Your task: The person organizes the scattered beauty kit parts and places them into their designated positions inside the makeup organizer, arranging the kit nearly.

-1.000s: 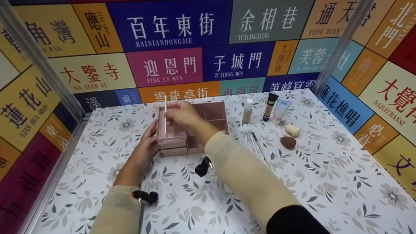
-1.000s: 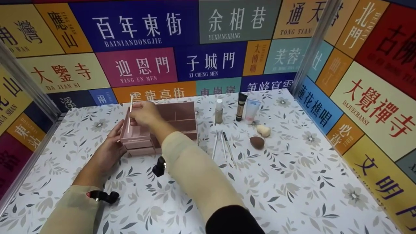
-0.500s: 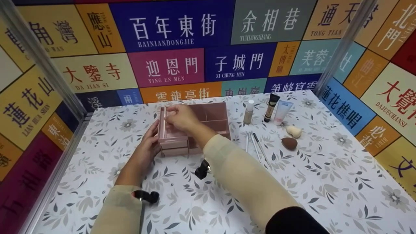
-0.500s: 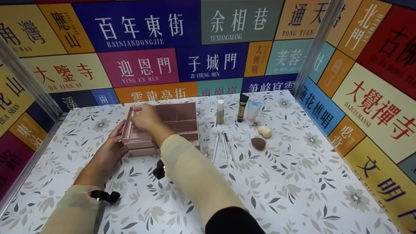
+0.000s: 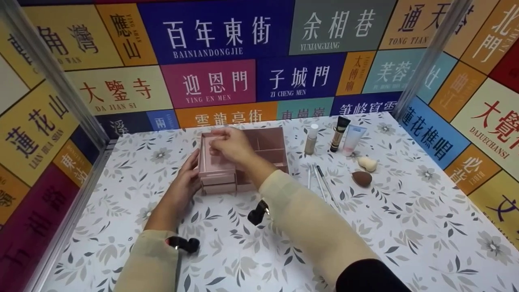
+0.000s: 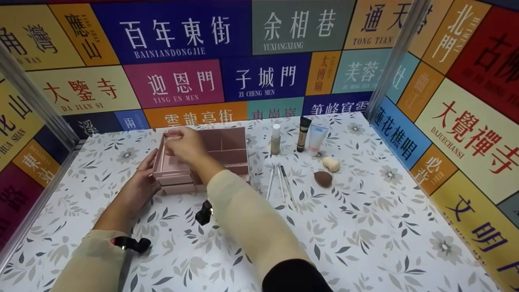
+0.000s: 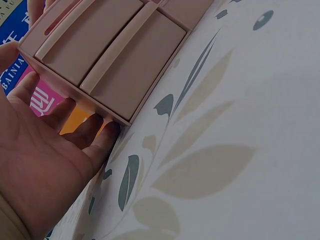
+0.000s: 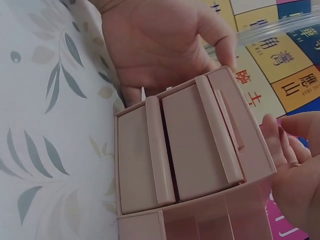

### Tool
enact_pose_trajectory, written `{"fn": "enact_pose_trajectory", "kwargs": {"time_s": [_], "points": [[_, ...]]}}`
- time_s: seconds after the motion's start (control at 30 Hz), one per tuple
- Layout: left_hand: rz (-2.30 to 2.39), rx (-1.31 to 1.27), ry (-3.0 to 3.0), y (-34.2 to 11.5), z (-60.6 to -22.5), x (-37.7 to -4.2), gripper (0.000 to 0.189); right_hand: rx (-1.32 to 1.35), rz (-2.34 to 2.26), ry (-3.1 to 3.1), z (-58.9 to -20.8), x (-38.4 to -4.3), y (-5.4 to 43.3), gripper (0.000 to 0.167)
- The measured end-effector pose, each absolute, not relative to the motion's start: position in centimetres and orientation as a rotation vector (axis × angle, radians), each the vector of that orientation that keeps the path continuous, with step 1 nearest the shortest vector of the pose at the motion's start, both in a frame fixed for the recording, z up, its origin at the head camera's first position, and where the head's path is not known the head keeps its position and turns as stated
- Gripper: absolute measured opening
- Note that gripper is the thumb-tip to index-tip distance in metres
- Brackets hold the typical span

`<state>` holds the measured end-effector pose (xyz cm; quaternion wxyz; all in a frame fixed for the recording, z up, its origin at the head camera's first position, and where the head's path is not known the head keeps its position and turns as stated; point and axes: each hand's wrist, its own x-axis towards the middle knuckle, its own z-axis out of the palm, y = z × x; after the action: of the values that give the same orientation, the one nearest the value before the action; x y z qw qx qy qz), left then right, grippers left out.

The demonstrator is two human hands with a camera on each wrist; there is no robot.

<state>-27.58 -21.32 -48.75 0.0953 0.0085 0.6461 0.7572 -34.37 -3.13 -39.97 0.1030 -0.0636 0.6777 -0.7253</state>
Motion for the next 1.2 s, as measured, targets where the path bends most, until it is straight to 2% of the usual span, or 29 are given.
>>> {"fn": "enact_pose_trajectory", "kwargs": {"time_s": [0.47, 0.87, 1.2], "points": [[2.257, 0.055, 1.937, -21.0, -48.5, -27.5, 0.063, -0.343, -2.174, 2.026, -41.6, -29.8, 7.4, 0.036], [2.235, 0.030, 1.948, -21.5, -48.9, -27.4, 0.063, -0.296, -2.130, 2.120, -42.6, -29.2, 13.2, 0.038], [2.221, 0.015, 1.958, -21.5, -48.8, -27.4, 0.061, -0.246, -2.054, 2.245, -43.7, -29.3, 19.8, 0.043]]}}
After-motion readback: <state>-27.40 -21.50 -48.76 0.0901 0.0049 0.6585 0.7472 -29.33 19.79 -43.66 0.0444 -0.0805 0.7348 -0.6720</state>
